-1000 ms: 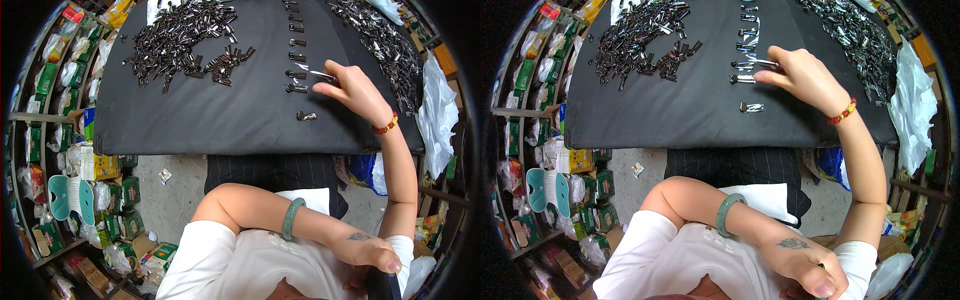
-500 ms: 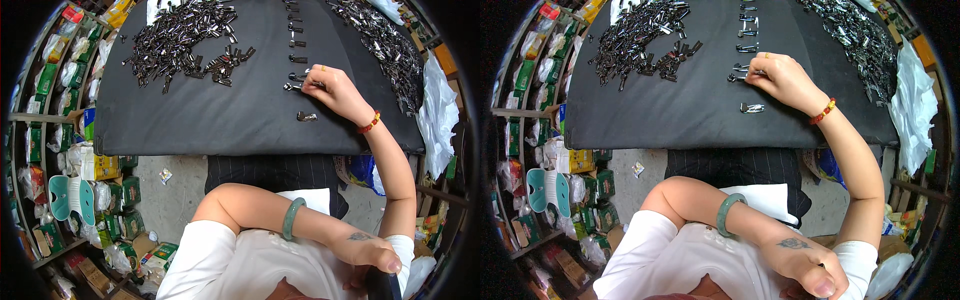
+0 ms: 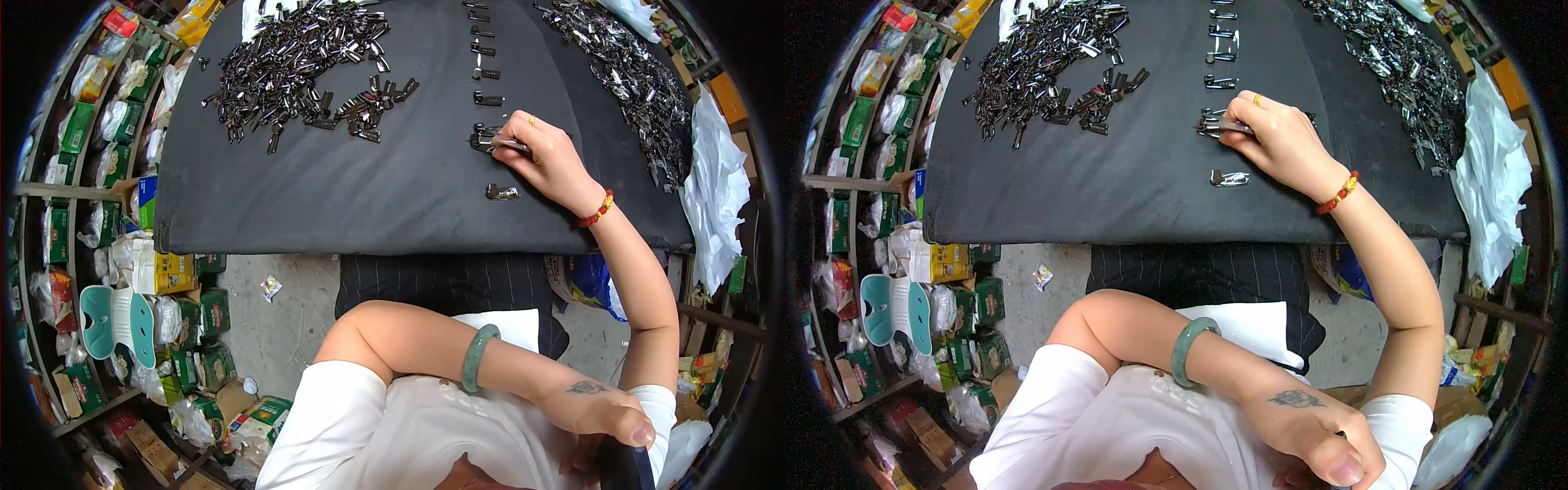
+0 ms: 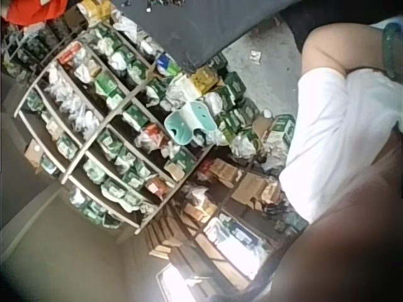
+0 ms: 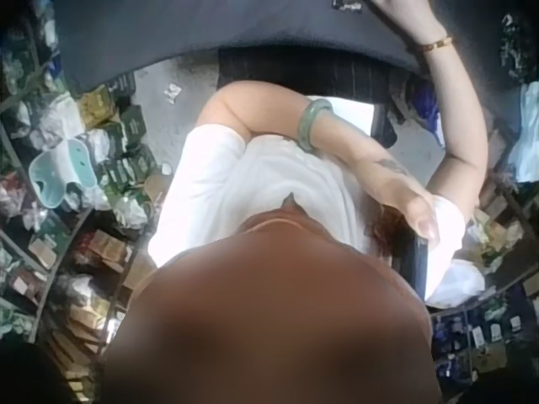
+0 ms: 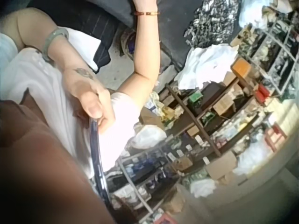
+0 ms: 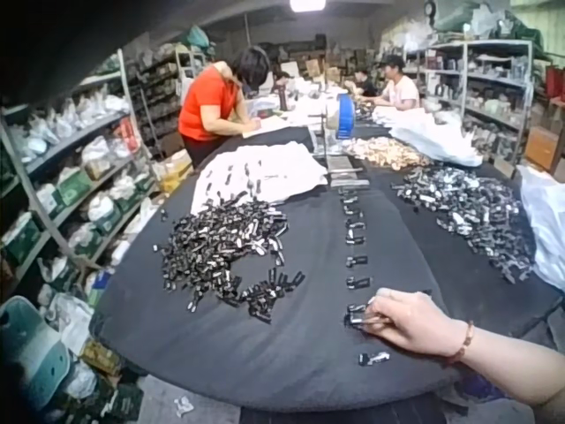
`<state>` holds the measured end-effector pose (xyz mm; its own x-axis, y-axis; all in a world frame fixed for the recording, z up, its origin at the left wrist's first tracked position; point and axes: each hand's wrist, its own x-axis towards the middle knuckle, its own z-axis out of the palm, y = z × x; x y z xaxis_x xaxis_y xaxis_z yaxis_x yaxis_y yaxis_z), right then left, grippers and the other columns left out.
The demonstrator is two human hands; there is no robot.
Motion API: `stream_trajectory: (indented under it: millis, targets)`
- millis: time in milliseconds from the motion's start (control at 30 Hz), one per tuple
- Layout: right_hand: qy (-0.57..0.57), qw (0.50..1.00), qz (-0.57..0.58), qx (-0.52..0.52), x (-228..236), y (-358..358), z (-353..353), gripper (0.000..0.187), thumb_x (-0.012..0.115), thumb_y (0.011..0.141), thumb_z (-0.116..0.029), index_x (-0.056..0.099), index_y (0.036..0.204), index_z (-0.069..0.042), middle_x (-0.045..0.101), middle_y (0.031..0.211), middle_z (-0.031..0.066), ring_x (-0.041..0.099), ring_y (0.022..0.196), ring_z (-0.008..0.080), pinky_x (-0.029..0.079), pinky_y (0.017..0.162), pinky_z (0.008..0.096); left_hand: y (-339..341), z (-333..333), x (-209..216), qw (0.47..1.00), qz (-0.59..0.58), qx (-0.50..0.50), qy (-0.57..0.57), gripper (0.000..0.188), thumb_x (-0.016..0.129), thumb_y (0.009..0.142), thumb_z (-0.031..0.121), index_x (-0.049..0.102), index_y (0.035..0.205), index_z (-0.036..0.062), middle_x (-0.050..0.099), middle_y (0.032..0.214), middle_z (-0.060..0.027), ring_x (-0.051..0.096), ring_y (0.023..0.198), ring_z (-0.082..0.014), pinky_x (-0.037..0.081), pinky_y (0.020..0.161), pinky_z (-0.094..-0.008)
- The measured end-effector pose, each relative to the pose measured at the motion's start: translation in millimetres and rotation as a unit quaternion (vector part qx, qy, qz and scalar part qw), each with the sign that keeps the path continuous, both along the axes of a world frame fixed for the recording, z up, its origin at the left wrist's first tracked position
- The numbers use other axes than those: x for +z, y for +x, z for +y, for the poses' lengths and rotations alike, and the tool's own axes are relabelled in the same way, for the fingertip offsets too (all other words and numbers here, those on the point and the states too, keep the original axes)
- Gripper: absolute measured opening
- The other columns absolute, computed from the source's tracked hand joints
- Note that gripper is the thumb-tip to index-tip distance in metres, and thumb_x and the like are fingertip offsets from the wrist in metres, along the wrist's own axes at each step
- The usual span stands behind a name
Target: Sorting and arranging small black hardware components into organized rows on a workbench.
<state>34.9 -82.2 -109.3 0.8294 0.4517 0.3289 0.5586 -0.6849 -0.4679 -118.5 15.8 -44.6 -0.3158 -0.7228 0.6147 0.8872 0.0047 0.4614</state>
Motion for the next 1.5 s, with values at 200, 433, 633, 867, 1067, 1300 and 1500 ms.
stream_trajectory:
  millis: [200,433,633,867,1067,1300,1500]
  targets:
    - [-0.009,0.998,0.018,0.051,4.7,0.3,-4.8,0.010,0.063,0.076,-0.008,0.054,0.080,-0.005,0.054,0.076,0.0021,0.049,0.053,0.0176,0.040,0.053,0.0283,0.0,-0.6,0.1,1.000,0.000,0.007,-0.003,0.050,0.040,0.086,0.044,0.057,0.098,-0.0011,0.054,0.079,-0.0131,0.050,0.069,-0.0216,0.039,0.062,-0.0316]
    - [0.023,0.999,-0.050,-0.002,5.6,15.0,-10.5,0.010,0.063,0.076,-0.008,0.055,0.081,-0.004,0.053,0.075,0.0019,0.049,0.054,0.0171,0.041,0.054,0.0271,-0.2,-1.7,-2.4,1.000,-0.001,0.015,-0.002,0.052,0.039,0.087,0.046,0.059,0.095,-0.0005,0.054,0.074,-0.0116,0.049,0.064,-0.0207,0.039,0.059,-0.0308]
    - [-0.079,0.996,-0.045,-0.008,9.9,21.6,-13.6,0.009,0.063,0.076,-0.007,0.057,0.081,-0.004,0.054,0.074,0.0015,0.049,0.055,0.0155,0.041,0.055,0.0263,1.5,-2.0,-2.2,1.000,0.001,0.029,0.002,0.053,0.037,0.087,0.048,0.059,0.091,0.0002,0.053,0.071,-0.0104,0.048,0.061,-0.0197,0.038,0.056,-0.0286]
    - [0.018,0.997,0.074,-0.027,11.8,34.2,-9.9,0.008,0.058,0.076,0.002,0.060,0.083,-0.001,0.055,0.075,0.0024,0.045,0.057,0.0108,0.038,0.054,0.0233,5.1,-2.8,-3.6,1.000,0.007,0.024,-0.001,0.053,0.037,0.087,0.048,0.059,0.089,0.0000,0.052,0.070,-0.0098,0.048,0.061,-0.0189,0.038,0.055,-0.0275]
    - [0.013,0.999,0.027,-0.033,4.4,36.5,-6.7,0.004,0.059,0.078,-0.004,0.061,0.081,-0.002,0.057,0.071,0.0038,0.049,0.056,0.0144,0.041,0.055,0.0262,5.8,-2.9,-4.4,1.000,0.019,0.019,-0.001,0.052,0.038,0.087,0.047,0.059,0.090,-0.0004,0.052,0.070,-0.0096,0.048,0.061,-0.0187,0.038,0.055,-0.0276]
    - [0.010,0.996,0.081,-0.041,19.8,36.9,-15.4,0.019,0.053,0.088,-0.020,0.058,0.081,-0.003,0.061,0.071,0.0072,0.055,0.056,0.0210,0.044,0.056,0.0301,6.4,-4.6,-8.4,0.998,0.045,-0.033,-0.005,0.039,0.037,0.092,0.030,0.054,0.100,-0.0030,0.055,0.082,-0.0095,0.047,0.065,-0.0150,0.040,0.059,-0.0242]
    - [-0.191,0.957,0.142,-0.168,40.3,36.5,-27.4,0.040,0.040,0.094,-0.039,0.055,0.083,-0.004,0.061,0.068,0.0106,0.058,0.057,0.0275,0.045,0.057,0.0337,8.2,-4.4,-9.1,0.999,0.037,-0.034,-0.002,0.038,0.037,0.092,0.030,0.054,0.100,-0.0030,0.054,0.083,-0.0096,0.047,0.065,-0.0149,0.039,0.061,-0.0241]
